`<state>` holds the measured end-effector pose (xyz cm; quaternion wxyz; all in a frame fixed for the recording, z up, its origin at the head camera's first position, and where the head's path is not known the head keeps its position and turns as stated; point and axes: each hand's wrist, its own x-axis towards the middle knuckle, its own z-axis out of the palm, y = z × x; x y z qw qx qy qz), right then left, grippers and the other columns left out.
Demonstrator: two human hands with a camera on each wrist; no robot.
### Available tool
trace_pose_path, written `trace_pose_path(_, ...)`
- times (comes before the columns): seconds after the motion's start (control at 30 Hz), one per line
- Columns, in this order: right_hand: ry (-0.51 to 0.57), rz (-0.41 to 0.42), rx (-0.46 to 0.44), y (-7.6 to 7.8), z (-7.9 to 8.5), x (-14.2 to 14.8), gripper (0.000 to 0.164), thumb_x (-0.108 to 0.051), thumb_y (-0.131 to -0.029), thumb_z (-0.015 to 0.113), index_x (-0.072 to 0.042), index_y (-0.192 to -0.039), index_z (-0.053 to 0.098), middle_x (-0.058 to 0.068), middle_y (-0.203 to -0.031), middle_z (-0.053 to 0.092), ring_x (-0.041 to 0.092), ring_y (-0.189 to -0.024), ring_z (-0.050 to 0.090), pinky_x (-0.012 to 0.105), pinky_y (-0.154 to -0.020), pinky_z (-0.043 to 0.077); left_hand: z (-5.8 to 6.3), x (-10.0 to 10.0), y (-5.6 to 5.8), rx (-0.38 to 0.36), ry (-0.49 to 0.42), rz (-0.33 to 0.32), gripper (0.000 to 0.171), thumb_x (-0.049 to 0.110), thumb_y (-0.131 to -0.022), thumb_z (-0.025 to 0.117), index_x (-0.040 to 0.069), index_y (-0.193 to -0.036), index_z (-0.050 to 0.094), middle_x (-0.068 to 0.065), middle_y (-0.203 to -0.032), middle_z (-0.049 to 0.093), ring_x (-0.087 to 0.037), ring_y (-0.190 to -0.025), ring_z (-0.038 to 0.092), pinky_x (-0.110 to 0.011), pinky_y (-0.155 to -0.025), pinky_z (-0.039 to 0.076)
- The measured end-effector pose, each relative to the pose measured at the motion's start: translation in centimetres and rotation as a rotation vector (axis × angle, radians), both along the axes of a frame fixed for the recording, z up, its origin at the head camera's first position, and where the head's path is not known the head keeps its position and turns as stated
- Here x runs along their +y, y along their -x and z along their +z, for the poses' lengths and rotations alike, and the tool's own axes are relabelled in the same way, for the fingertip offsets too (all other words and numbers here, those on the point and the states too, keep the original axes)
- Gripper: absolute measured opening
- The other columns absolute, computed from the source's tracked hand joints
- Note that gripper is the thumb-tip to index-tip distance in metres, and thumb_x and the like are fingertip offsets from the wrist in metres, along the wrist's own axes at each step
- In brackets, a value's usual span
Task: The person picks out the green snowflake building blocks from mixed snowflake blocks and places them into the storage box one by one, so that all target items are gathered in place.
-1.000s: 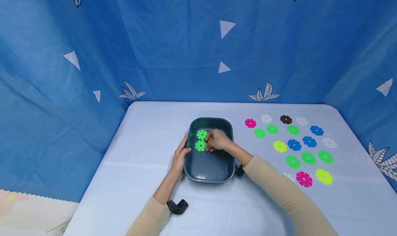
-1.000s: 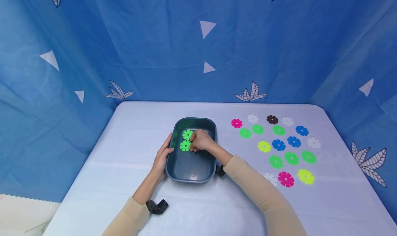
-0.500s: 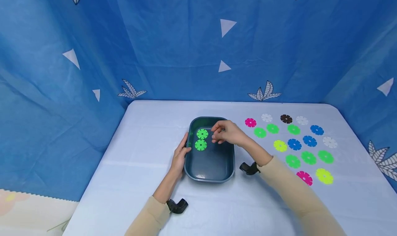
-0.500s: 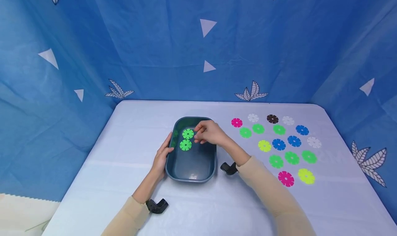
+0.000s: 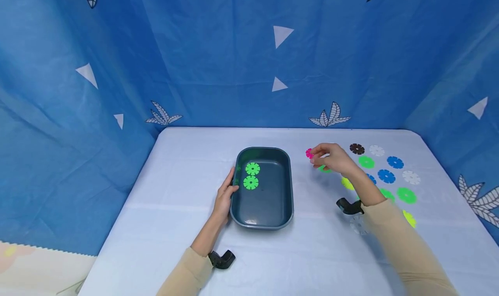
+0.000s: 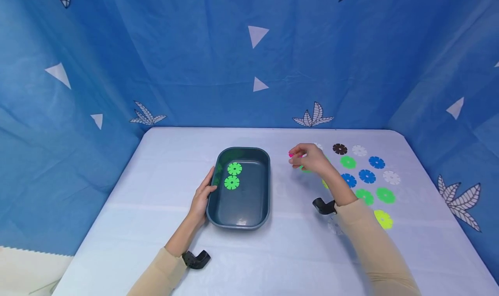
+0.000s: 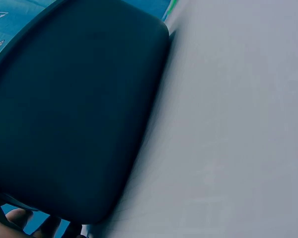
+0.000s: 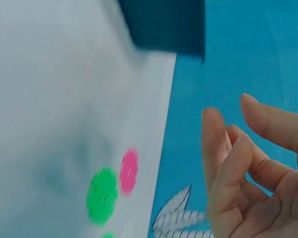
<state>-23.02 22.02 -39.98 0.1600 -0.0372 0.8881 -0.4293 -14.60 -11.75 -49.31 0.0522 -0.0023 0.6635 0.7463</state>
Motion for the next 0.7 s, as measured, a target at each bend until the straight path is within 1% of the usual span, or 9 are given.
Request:
trace_pose_path(0.1, -0.045, -0.034, -0.011, 0.5, -0.3, 1.6, 0.042, -0.018, -0.093, 0.065, 0.001, -0.129, 0.056, 0.017, -0.11, 0.059, 0.03, -0.096, 0.069, 0.042, -0.081, 0.057, 0.0, 0.0, 0.0, 0.0, -0.007, -0.001, 0.063, 0.009, -0.097, 0.041, 0.022, -0.156, 0.025, 0.001, -0.165, 0.013, -0.022, -0.153, 0.003, -0.048, -0.124, 0.005)
trace_pose_path(0.2, -0.081, -0.056, -0.016, 0.7, -0.7, 2.9, 0.046, -0.018, -0.092, 0.067, 0.0, -0.132, 0.055, 0.02, -0.117, 0.057, 0.029, -0.098, 0.066, 0.042, -0.083, 0.057, 0.0, 0.0, 0.0, 0.0, -0.01, -0.002, 0.063, 0.009, -0.097, 0.041, 0.022, -0.156, 0.025, 0.001, -0.165, 0.013, -0.021, -0.153, 0.003, -0.047, -0.124, 0.005)
trace_pose_path(0.37, -0.099, -0.079, -0.032, 1.0, -1.7, 4.3, 0.052, -0.019, -0.091, 0.068, 0.001, -0.136, 0.052, 0.025, -0.125, 0.053, 0.031, -0.1, 0.059, 0.044, -0.087, 0.056, 0.0, 0.1, 0.0, 0.0, 0.0, 0.002, 0.063, 0.009, -0.097, 0.041, 0.023, -0.156, 0.026, 0.002, -0.165, 0.013, -0.021, -0.153, 0.003, -0.047, -0.124, 0.005)
trace_pose_path(0.6, -0.151, -0.112, -0.064, 1.6, -3.7, 5.6, 0.053, -0.022, -0.088, 0.072, 0.0, -0.133, 0.055, 0.025, -0.124, 0.053, 0.031, -0.097, 0.059, 0.029, -0.075, 0.055, 0.0, 0.2, 0.0, -0.01, 0.009, 0.004, 0.063, 0.01, -0.097, 0.041, 0.023, -0.156, 0.025, 0.002, -0.165, 0.013, -0.021, -0.153, 0.003, -0.047, -0.124, 0.005)
trace_pose_path(0.7, -0.175, -0.119, -0.07, 1.8, -4.5, 5.8, 0.053, -0.022, -0.086, 0.074, 0.0, -0.131, 0.057, 0.024, -0.121, 0.054, 0.03, -0.097, 0.056, 0.025, -0.072, 0.053, 0.0, 0.2, 0.0, -0.011, 0.012, 0.004, 0.063, 0.01, -0.097, 0.041, 0.023, -0.156, 0.025, 0.002, -0.165, 0.013, -0.021, -0.153, 0.003, -0.048, -0.124, 0.004)
